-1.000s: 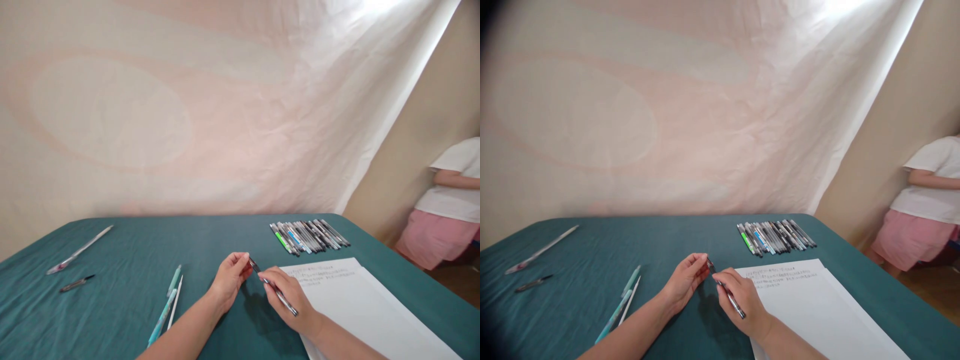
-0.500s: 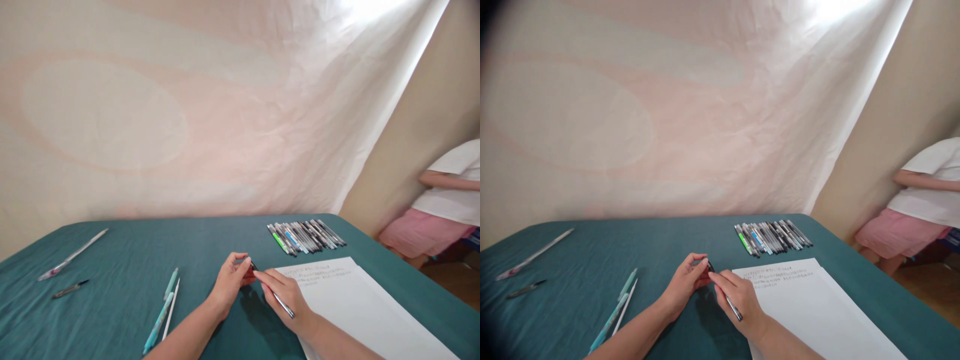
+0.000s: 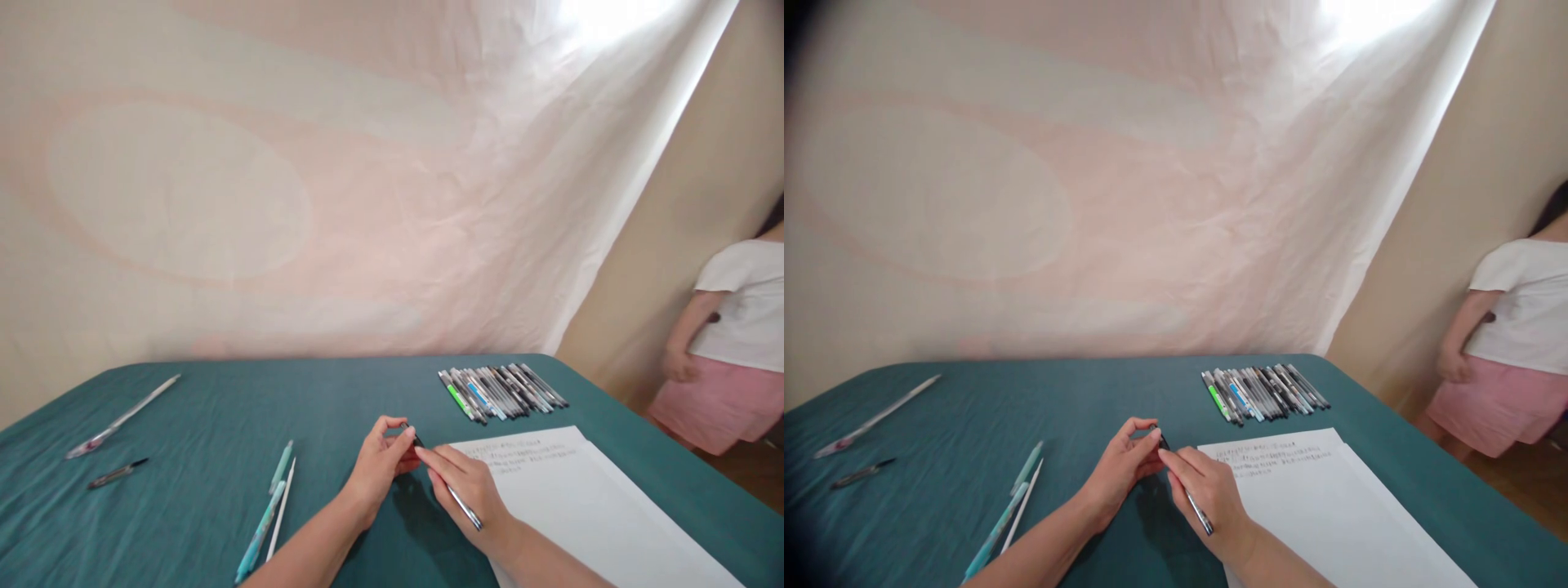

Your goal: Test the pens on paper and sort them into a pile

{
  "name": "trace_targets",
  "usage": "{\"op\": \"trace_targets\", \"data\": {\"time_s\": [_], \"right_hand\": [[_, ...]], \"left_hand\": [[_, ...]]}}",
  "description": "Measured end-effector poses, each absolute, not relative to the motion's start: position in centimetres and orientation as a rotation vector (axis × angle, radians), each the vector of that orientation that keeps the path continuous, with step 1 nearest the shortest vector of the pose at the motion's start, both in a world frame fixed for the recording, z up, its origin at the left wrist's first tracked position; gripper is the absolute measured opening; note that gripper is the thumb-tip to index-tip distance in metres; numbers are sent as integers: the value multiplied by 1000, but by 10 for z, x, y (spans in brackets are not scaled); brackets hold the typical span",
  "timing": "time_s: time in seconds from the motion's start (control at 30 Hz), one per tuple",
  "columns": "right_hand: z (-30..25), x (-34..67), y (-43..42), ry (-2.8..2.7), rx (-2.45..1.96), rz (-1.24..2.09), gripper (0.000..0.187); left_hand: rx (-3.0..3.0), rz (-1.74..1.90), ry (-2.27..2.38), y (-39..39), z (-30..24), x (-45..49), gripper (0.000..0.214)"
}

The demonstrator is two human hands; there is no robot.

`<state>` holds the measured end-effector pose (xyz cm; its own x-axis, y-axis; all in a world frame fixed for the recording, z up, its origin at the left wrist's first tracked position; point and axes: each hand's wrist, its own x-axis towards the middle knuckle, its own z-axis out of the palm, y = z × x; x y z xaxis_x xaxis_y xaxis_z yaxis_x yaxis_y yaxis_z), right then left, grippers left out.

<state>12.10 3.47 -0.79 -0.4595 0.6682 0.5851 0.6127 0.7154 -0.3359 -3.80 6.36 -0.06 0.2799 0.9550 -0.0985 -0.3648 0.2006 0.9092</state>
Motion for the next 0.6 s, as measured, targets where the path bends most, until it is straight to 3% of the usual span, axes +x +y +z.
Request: {"op": "trace_targets", "data": {"time_s": [0.27, 0.43, 0.6], "right_hand": [[11, 117, 28, -2231, -1000, 279, 37], [15, 122, 30, -2140, -1179, 322, 19], [16, 125, 42, -2243, -1456, 235, 15]], "left_hand": [[890, 1241, 855, 71, -6, -40, 42], [893, 1412, 987, 80, -9, -47, 46], [1085, 1387, 1019, 78, -6, -47, 42]]}}
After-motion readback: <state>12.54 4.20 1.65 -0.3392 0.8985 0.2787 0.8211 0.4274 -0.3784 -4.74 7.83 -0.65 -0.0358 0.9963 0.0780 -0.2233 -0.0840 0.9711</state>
